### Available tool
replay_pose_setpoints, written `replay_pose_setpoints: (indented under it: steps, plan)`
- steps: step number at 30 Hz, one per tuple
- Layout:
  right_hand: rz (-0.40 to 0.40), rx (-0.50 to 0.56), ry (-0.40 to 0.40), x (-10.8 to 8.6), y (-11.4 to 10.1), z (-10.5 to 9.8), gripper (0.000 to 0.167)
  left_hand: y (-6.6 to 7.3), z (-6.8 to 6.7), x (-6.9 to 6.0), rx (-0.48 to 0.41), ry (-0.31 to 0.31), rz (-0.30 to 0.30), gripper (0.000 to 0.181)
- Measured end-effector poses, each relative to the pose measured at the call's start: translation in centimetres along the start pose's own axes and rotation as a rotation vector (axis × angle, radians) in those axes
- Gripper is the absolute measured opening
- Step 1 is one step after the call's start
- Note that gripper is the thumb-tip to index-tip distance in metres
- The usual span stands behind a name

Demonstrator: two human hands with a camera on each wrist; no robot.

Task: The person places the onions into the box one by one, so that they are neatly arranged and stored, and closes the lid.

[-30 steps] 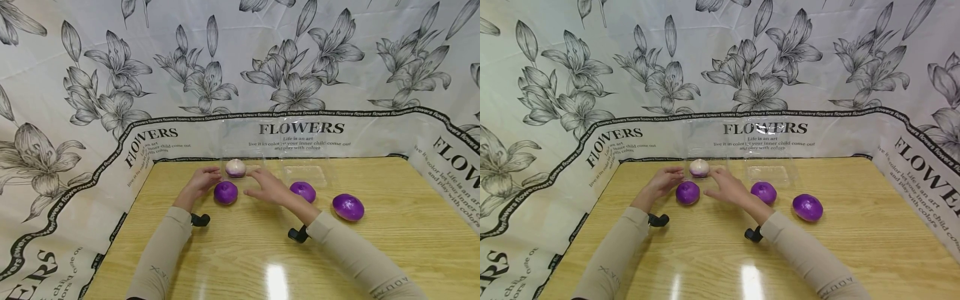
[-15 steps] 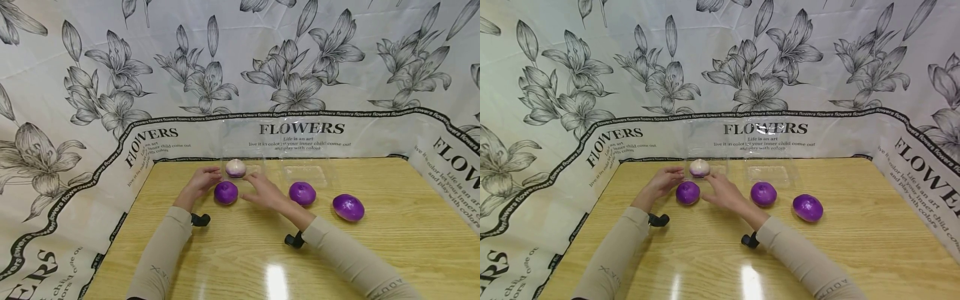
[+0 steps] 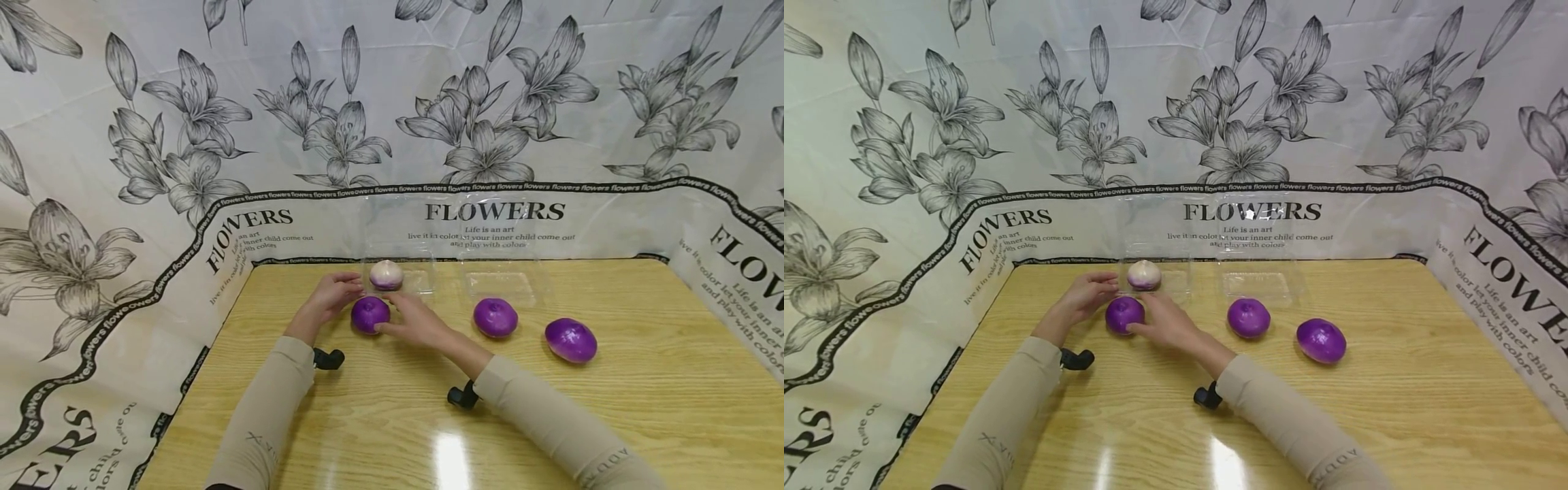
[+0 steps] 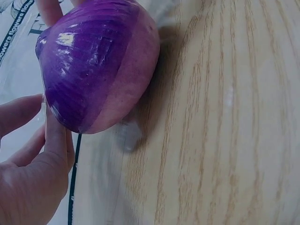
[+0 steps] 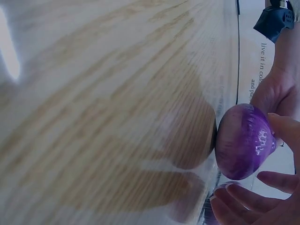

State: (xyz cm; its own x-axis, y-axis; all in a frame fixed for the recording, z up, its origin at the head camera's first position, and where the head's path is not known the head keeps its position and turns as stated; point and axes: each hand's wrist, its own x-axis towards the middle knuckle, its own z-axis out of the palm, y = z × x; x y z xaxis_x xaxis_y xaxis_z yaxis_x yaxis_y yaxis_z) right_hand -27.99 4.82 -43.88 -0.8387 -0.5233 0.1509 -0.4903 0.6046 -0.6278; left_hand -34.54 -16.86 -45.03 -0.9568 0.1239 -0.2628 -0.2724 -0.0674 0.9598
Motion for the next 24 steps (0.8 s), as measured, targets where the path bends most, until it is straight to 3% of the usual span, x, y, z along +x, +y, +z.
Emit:
replay_pose_setpoints:
  steps: [8,24]
  plan:
    - [0.024,0.050,-0.023,0.9,-0.5,1.1,0.073,0.1,0.1,0.0,0.003,0.001,0.017,0.045]
    - [0.038,0.044,-0.037,1.4,-1.0,2.0,0.073,-0.1,0.1,0.2,0.016,0.005,0.010,0.046]
